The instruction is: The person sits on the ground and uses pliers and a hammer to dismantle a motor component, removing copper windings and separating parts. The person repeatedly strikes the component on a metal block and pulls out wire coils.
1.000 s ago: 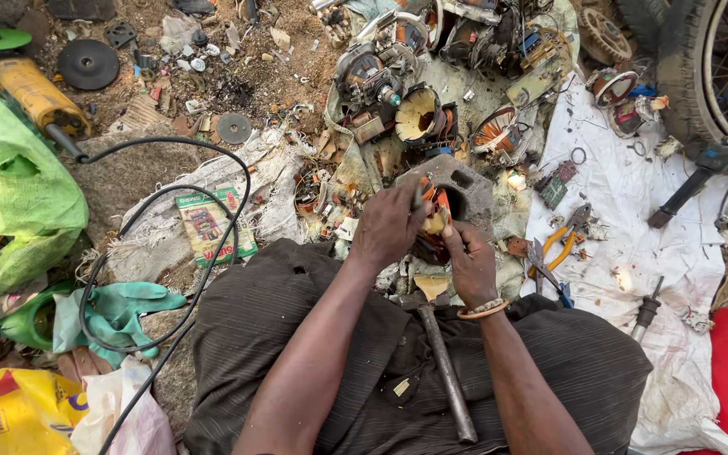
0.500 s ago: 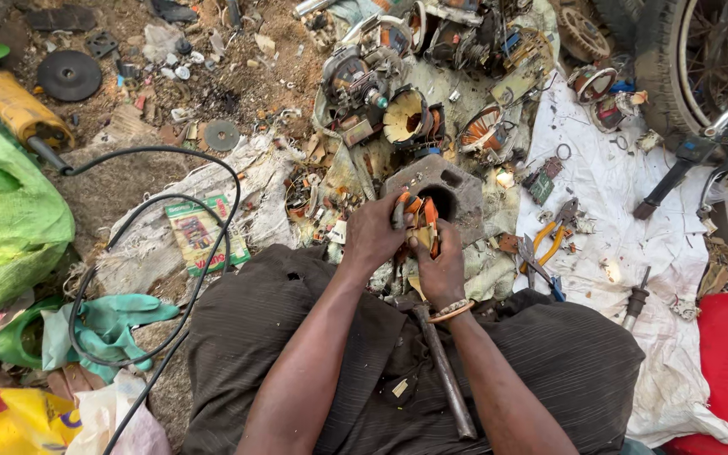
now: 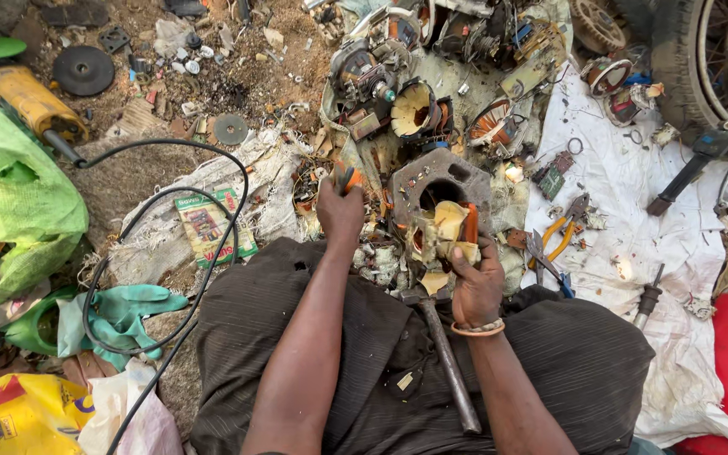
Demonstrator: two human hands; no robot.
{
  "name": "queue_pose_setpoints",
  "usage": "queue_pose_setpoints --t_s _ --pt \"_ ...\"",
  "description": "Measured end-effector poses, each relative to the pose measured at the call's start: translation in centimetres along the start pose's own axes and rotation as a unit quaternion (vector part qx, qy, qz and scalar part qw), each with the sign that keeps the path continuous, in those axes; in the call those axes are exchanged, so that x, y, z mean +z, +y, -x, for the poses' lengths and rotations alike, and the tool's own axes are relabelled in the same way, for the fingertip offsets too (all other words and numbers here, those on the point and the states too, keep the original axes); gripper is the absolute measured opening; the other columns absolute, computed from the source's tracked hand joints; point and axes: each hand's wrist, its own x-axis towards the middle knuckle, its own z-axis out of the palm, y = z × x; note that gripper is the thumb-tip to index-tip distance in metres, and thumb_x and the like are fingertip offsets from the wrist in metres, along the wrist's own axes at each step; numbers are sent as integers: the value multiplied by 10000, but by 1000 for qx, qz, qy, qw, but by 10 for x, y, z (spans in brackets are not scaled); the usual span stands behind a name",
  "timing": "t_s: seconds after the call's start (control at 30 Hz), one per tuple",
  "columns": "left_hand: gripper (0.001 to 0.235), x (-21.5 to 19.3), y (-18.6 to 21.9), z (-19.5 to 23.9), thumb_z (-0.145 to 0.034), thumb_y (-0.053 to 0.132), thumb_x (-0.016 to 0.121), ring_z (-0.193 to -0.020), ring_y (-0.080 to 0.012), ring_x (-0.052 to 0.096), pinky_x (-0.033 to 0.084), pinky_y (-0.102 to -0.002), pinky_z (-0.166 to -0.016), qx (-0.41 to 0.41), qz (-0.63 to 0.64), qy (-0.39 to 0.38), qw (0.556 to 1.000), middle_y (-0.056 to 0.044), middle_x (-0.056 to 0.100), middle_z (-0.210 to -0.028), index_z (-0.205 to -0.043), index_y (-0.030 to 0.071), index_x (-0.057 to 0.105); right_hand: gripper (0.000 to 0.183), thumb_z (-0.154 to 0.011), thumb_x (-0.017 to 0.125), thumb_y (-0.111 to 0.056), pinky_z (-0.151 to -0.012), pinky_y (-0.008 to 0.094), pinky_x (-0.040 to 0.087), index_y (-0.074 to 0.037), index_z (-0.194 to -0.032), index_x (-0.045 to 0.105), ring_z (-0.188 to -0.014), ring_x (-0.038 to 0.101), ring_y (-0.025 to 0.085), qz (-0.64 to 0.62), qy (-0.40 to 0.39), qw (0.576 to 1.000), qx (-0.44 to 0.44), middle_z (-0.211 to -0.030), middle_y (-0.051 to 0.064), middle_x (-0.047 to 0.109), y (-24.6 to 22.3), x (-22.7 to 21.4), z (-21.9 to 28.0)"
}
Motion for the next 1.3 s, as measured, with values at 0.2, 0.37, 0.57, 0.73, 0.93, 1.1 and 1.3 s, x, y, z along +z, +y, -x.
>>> queue_pose_setpoints --t_s 0.2,0.37,0.57,0.73,0.93,1.1,1.3 --pt "954 -7 21 26 -778 213 842 -1380 -490 370 326 -671 -1065 191 -151 65 968 -347 370 -1506 -1485 -97 282 428 -960 658 -107 -979 426 575 8 -1344 507 -1095 704 248 -122 77 976 163 -1194 123 704 -2 -11 -9" --pt "1210 -9 19 72 -687 434 945 -1484 -433 189 190 -609 -1142 286 -230 -338 867 -249 253 -1604 -1595 146 199 387 -972 671 -113 -766 401 596 -3 -1313 525 -969 716 254 -98 78 981 148 -1117 120 695 6 -2 -14" --pt "1007 -14 15 77 -639 451 845 -1236 -336 576 470 -493 -1037 219 -263 -321 883 -164 644 -1264 -1514 198 416 381 -954 695 -26 -808 379 622 41 -1307 566 -936 734 230 6 66 998 -18 -1101 142 722 1 11 -14" --pt "614 -21 8 66 -757 314 707 -1048 -286 677 524 -442 -935 243 -265 -346 867 -166 732 -1149 -1344 140 665 293 -1033 660 -53 -825 385 597 93 -1278 597 -939 706 230 28 122 992 -30 -1106 160 707 7 -16 -19" --pt "512 -27 10 79 -756 428 808 -747 -188 722 531 -351 -688 127 -192 -410 883 -149 801 -941 -1168 130 748 308 -986 549 -87 -873 419 648 56 -1258 566 -1046 719 289 -147 239 939 198 -1197 174 681 17 -48 -46" --pt "401 -67 23 75 -720 388 840 -694 -170 710 547 -360 -652 176 -225 -366 886 -89 790 -844 -977 81 820 366 -1032 494 -123 -1037 460 561 -13 -1380 522 -1211 696 331 -168 287 940 71 -1359 226 642 -53 -79 -67" --pt "520 -65 48 73 -839 455 709 -1013 -292 704 554 -450 -916 244 -373 -122 887 -187 740 -1138 -1211 93 728 420 -1064 457 -217 -1051 459 553 -6 -1423 509 -1239 634 328 -104 66 978 166 -1384 216 602 -88 -73 -27"
